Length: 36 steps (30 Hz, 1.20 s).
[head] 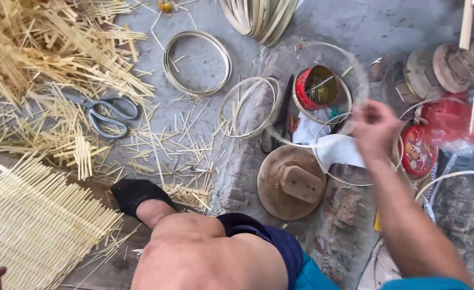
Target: The person sits on a low stool in a bamboo workshop and trims the overhanging ends of a square woven bamboo mat with scissors, cutting around a round wooden form placed on the mat. They then fit and press a thin bamboo rim ring around the trimmed circular mat, working the ring into place by hand before trimming the next mat.
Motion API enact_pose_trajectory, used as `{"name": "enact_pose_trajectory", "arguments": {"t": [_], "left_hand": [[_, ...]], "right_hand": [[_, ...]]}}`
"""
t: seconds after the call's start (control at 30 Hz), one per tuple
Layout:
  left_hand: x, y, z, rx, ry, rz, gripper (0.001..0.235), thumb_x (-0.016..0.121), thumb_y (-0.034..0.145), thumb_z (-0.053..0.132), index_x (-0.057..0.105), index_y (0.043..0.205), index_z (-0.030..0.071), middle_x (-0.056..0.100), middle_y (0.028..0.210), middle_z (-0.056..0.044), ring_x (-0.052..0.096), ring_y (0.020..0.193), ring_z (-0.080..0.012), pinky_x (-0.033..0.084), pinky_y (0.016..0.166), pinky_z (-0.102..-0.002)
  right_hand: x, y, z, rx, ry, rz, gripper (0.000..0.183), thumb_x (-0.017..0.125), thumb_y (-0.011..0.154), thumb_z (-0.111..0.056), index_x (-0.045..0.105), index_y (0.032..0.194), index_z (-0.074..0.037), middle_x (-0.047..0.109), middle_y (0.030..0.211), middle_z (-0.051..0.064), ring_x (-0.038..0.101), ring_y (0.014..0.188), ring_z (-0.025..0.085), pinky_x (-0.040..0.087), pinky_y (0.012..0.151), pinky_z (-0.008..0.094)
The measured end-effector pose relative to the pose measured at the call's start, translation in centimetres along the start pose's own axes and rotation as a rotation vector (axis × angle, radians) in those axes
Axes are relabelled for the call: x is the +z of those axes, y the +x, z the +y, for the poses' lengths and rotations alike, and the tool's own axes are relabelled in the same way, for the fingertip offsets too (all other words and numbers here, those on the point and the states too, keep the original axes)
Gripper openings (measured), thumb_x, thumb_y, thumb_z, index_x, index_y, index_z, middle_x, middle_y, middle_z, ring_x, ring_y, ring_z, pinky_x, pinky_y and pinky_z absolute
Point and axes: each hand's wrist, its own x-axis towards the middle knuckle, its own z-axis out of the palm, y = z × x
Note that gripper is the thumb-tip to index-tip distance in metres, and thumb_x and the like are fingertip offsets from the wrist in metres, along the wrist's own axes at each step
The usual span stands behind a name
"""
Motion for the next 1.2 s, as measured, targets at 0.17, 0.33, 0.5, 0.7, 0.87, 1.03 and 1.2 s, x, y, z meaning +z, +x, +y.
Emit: {"name": "enact_pose_trajectory", "arguments": {"t": [0.17,0.33,0.5,0.7,0.87,1.03,1.2], "left_hand": [[1.3,-7.2,-12.3,-0.144,0.001,-0.021,0.020,0.069,0.108,0.002,0.064,0.124,-0.009,0.071,0.118,-0.021,0.071,0.112,-0.0273,0.057,0.104,-0.035],[1.0,-6.2,-8.6,-0.288,0.012,-0.034,0.021,0.067,0.113,0.005,0.061,0.126,-0.010,0.071,0.119,-0.022,0.071,0.115,-0.0263,0.057,0.109,-0.036],[0.8,-4.5,-4.4,-0.245,0.120,-0.077,0.019,0.071,0.112,0.006,0.067,0.123,-0.009,0.073,0.113,-0.022,0.073,0.109,-0.0256,0.058,0.106,-0.034],[0.2,-2.6,1.5,-0.311,0.166,0.001,0.021,0.075,0.106,0.011,0.074,0.122,-0.004,0.075,0.108,-0.018,0.075,0.100,-0.0201,0.059,0.092,-0.029],[-0.6,-1.0,4.3,-0.390,0.212,-0.034,0.021,0.079,0.099,0.014,0.075,0.116,0.001,0.076,0.106,-0.014,0.074,0.094,-0.0175,0.057,0.081,-0.028],[-0.4,-0.2,5.5,-0.395,0.153,-0.026,0.028,0.078,0.095,0.012,0.074,0.121,0.003,0.076,0.108,-0.012,0.074,0.099,-0.0171,0.056,0.085,-0.028],[-1.4,0.3,4.6,-0.414,0.166,0.049,0.027,0.080,0.091,0.012,0.075,0.116,0.002,0.076,0.104,-0.012,0.074,0.093,-0.0182,0.057,0.085,-0.030]], "right_hand": [[-13.2,-1.3,5.6,0.228,-0.625,0.025,0.026,0.083,0.095,-0.021,0.078,0.109,0.000,0.077,0.099,0.016,0.074,0.086,0.024,0.058,0.081,0.038],[-12.8,-3.1,3.8,0.372,-0.840,-0.151,0.045,0.087,0.080,-0.037,0.079,0.108,-0.002,0.074,0.103,0.023,0.071,0.097,0.041,0.054,0.090,0.050],[-11.8,-3.8,4.3,-0.031,-1.127,-0.042,0.044,0.086,0.084,-0.037,0.076,0.105,0.000,0.072,0.106,0.023,0.069,0.102,0.041,0.054,0.089,0.050],[1.6,-2.5,-4.9,-0.101,-0.509,-0.312,0.029,0.076,0.096,-0.027,0.074,0.115,-0.006,0.071,0.111,0.015,0.069,0.104,0.030,0.055,0.093,0.041],[12.3,-1.2,-10.8,-0.632,-0.470,-0.585,0.043,0.080,0.075,-0.027,0.073,0.115,-0.010,0.067,0.118,0.014,0.063,0.113,0.034,0.051,0.096,0.047],[20.8,-0.4,-7.3,-0.838,-0.771,-1.122,0.038,0.071,0.083,-0.038,0.073,0.106,-0.007,0.068,0.111,0.015,0.066,0.109,0.033,0.045,0.100,0.053],[22.5,-1.0,-9.0,-0.447,-0.932,-1.290,0.019,0.069,0.074,-0.018,0.079,0.089,-0.013,0.075,0.098,0.013,0.074,0.094,0.033,0.058,0.087,0.045]]}}
